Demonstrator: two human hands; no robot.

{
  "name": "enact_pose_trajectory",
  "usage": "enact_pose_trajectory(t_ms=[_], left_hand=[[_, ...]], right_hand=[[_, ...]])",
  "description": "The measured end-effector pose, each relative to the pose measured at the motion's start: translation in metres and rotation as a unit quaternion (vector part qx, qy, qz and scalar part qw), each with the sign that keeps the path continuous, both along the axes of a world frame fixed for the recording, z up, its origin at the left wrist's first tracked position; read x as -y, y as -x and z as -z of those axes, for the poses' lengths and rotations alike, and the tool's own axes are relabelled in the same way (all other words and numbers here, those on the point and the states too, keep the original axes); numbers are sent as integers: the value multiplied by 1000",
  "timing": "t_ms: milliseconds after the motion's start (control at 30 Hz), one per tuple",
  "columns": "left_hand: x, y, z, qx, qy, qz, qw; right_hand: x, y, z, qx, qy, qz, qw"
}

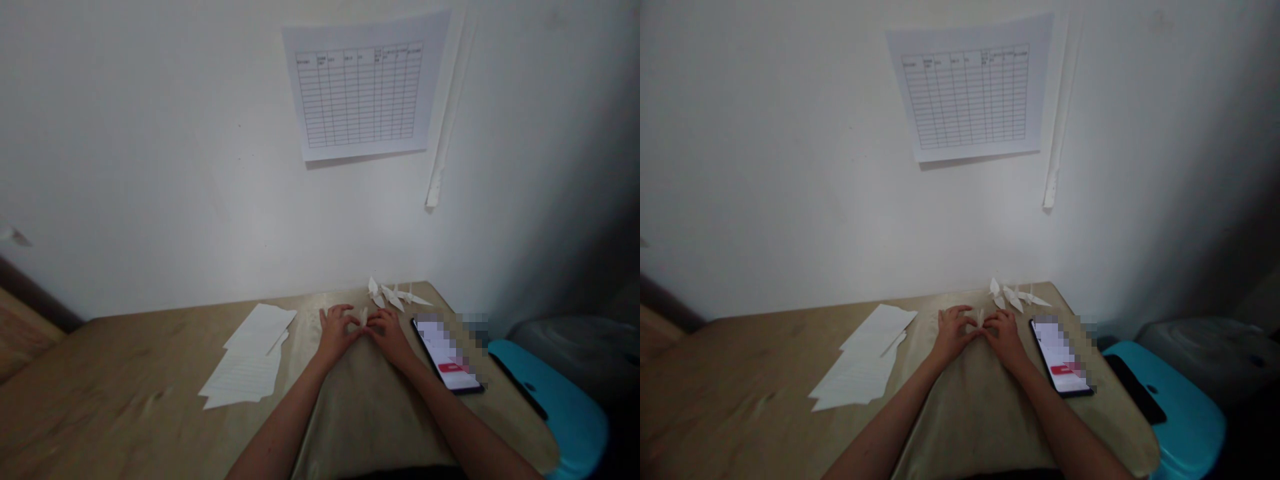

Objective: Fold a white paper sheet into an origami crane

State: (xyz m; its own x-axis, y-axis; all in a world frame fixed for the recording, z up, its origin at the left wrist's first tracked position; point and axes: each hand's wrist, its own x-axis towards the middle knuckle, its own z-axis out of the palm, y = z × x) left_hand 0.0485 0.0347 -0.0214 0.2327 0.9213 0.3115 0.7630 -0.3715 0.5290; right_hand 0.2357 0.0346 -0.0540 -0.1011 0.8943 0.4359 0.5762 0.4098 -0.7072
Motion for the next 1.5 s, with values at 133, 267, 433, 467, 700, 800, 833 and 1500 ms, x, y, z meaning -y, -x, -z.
enact_pose_trajectory(t_ms=[133, 267, 433, 467, 700, 800, 833, 1500], left_hand=[[1, -1, -1, 0, 1, 2, 1000], [1, -1, 0, -4, 2, 5, 1000], [-1, -1, 3, -3, 16, 2, 1000], [-2, 0, 3, -4, 22, 2, 1000], [-4, 0, 2, 7, 48, -6, 999], [-4, 0, 1, 14, 50, -8, 999], [-4, 0, 0, 14, 50, -12, 999], [-4, 2, -5, 5, 50, -50, 997]], right_hand=[[0, 0, 0, 6, -13, 1, 1000], [1, -1, -1, 19, -16, 2, 1000], [2, -1, -2, 31, -20, 5, 999], [2, -1, -2, 33, -20, 7, 999], [0, -1, 0, 66, -17, 33, 997], [-1, 0, 2, 71, -9, 36, 997], [-1, 0, 2, 67, -8, 35, 997], [-1, -6, 4, 1, -5, -8, 1000]])
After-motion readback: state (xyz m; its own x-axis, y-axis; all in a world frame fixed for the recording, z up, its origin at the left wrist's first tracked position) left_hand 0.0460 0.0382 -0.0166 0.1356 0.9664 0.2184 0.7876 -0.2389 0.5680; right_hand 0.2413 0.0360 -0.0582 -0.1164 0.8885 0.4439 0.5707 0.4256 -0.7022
